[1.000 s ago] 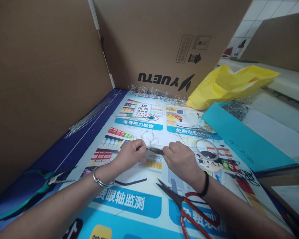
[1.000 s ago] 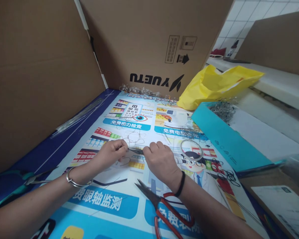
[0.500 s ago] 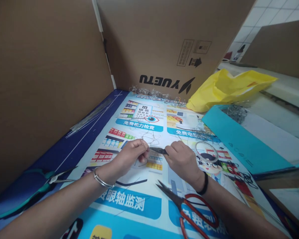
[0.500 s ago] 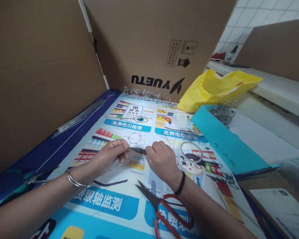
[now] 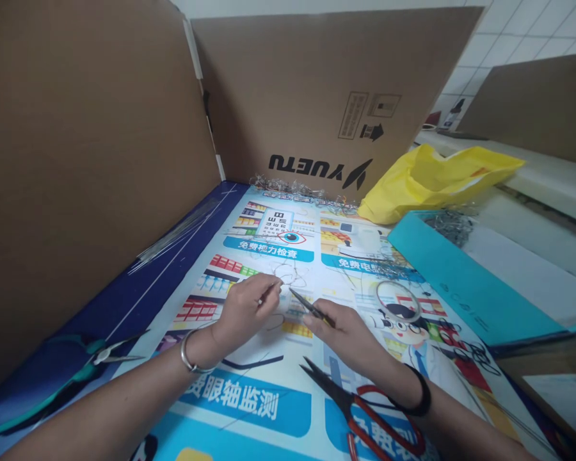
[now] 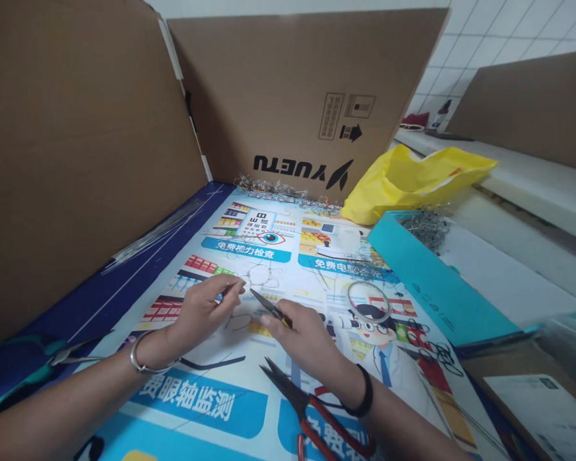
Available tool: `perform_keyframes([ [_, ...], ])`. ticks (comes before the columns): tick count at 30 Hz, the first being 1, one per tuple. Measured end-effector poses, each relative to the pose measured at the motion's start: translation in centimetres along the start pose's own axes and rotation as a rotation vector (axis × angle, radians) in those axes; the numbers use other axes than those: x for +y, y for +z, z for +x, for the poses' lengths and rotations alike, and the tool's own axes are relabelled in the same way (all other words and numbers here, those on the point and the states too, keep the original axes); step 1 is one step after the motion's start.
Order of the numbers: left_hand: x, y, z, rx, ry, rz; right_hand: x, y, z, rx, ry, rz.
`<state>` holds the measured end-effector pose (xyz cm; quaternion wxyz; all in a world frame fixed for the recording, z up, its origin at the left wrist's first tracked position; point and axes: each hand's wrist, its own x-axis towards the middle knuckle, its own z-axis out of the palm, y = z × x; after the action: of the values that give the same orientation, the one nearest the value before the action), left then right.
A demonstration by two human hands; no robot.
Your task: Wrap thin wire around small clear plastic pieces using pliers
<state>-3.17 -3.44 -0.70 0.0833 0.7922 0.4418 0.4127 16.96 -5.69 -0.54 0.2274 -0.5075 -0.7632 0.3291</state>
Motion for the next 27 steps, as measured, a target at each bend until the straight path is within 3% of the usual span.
perform_keyframes([
  [7,-0.02,0.28,-0.39,0.013,0.070,0.045,-0.33,0.36,-0.26,-0.044,-0.016,0.117],
  [13,-0.20,0.72,-0.39,0.090,0.138,0.029,-0.51,0.47,-0.06,-0.073,0.009,0.135],
  [27,-0.36,0.82,-0.50,0.068,0.165,0.070,-0.18,0.67,-0.09,-0.095,0.056,0.223],
])
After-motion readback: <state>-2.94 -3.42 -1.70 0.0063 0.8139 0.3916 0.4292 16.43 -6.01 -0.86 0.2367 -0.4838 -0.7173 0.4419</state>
